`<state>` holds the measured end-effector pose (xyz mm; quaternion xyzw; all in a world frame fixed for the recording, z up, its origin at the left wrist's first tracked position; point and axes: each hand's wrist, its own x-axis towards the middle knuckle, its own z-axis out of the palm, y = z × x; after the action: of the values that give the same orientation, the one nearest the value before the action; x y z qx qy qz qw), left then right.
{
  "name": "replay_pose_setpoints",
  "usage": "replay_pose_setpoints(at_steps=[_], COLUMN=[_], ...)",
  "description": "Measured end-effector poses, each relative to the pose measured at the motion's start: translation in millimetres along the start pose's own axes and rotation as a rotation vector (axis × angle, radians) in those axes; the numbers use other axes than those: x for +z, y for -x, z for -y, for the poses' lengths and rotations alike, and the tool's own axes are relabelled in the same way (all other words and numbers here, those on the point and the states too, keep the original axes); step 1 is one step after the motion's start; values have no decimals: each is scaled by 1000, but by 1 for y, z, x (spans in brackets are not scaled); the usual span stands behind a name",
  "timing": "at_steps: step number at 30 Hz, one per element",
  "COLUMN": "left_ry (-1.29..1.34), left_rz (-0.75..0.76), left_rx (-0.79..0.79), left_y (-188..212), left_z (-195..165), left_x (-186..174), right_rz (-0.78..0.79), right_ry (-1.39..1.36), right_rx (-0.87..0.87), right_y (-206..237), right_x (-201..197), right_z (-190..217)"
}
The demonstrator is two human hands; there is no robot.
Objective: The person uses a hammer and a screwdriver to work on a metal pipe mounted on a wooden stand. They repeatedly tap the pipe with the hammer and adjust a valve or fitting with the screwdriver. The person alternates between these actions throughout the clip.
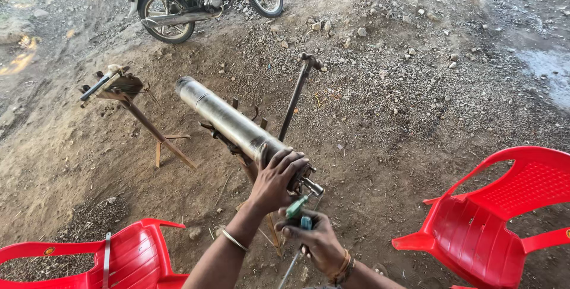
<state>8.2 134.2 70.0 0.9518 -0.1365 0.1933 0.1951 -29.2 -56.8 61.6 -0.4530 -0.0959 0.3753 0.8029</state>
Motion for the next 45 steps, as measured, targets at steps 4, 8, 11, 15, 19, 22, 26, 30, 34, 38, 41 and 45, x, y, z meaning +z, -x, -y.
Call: replay_pose_setpoints(at_steps=[4,8,11,15,19,22,26,30,34,38,41,45], left_ry=[-22,0,13,0,21,20,15,93,127,-4,37,90], left_rz=[-105,-92,-160,-141,-165,-161,-165,-110,40,154,87,-36], left_rx=[-10,-72,-35,-61,-64,-66,-74,2,60,12,-35,-35], left_y=[-1,-3,-4,-4,-4,-4,-3,-2,-2,-2,-1,-5], left_z=[-9,-21,-28,-28,-22,-21,-20,-16,-11,-13,-19,-23], left_x=[6,-4,-11,-10,-1,5,5,-6,-19,-24,-22,-15], right_rz=[-82,-257,-307,-485,-448,-405,-431,-279,-155,70,-9,-65], right_ry=[202,687,1489,1906,1850,1680,865,765,635,857,783,898], right_rx=[-198,-303,-871,-767,-564,-352,141,244,294,-108,-113,-301], right_y=[-14,-18,-27,-50,-64,-51,-30,-18,-9,-2,-3,-9], right_x=[-4,-34,-64,-116,-154,-154,-124,-106,-91,-65,-49,-46], right_z=[18,36,48,72,74,40,-21,-46,-47,-38,-19,17])
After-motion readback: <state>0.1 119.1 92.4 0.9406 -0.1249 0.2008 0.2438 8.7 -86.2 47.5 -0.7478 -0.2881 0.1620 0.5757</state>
